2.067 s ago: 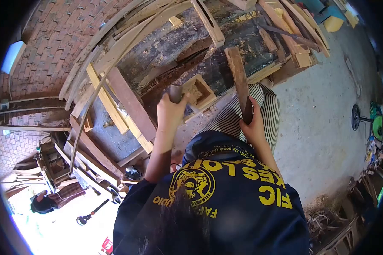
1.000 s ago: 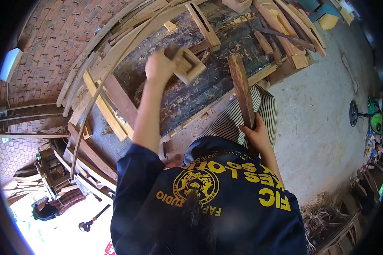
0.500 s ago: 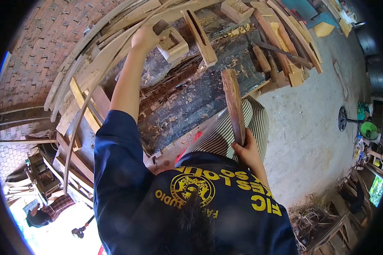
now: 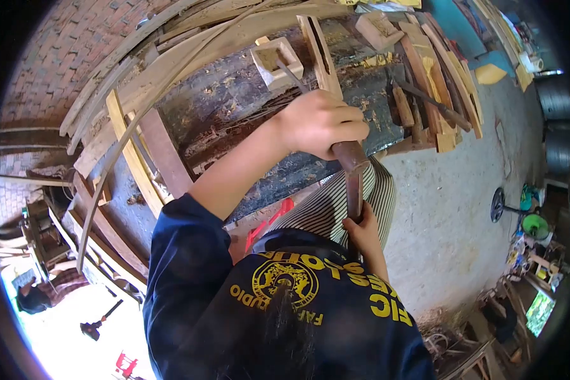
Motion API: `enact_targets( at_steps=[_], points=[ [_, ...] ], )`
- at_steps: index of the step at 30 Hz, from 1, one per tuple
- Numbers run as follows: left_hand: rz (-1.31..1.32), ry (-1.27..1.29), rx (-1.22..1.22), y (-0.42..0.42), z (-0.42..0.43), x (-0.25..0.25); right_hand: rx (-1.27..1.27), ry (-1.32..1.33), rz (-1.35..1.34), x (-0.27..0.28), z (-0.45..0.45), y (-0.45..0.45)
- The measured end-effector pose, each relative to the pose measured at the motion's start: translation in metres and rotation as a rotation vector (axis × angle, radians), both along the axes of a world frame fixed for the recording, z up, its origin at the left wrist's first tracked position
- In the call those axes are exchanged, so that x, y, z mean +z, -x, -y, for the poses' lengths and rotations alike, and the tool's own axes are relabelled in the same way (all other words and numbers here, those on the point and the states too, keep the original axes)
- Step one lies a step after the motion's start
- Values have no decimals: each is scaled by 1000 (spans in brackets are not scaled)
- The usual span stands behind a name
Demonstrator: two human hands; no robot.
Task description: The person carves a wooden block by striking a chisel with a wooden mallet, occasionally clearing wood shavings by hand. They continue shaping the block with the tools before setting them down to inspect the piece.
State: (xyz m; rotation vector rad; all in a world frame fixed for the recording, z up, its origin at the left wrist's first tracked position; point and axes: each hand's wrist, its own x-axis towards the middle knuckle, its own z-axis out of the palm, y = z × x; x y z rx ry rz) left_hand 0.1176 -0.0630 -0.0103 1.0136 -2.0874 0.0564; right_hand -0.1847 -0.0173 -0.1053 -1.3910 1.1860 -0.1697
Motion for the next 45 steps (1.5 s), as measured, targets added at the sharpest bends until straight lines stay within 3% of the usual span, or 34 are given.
enact_targets(
  at_steps=[4,7,13,19,30,34,36,38,40,41,42,44,45],
  points=[
    [-42,-22,-53,-8,14,-23,0,112,-7,3,0,3],
    [-31,6,-6,-18,15,-30,-79,-123,124,6,2,4],
    [-72,-93,27,-27,13,-19,-137,-196,97,10,3,-2],
    [-218,-130,14,-26,9,-19,-158,-189,122,16,2,-9],
    [-147,-13,-44,-33,14,-39,-196,-132,37,8,0,-18],
    [-140,0,-30,-31,13,-40,-233,-64,245,-6,-5,-8],
    [-139,-4,-25,-33,13,-41,-184,116,503,-1,-5,-7],
    [-136,-8,-22,-33,13,-41,-100,180,549,0,0,-4],
    [-150,-1,-20,-33,12,-40,41,493,635,18,8,-17],
    [-149,3,-21,-33,12,-39,-250,411,755,28,-6,-40],
    [-150,1,-19,-33,12,-40,-249,415,756,18,-2,-34],
    [-150,3,-16,-33,12,-43,-25,360,296,-2,7,-24],
    [-157,40,-21,-32,12,-46,-71,329,290,-2,8,-30]
  ],
)
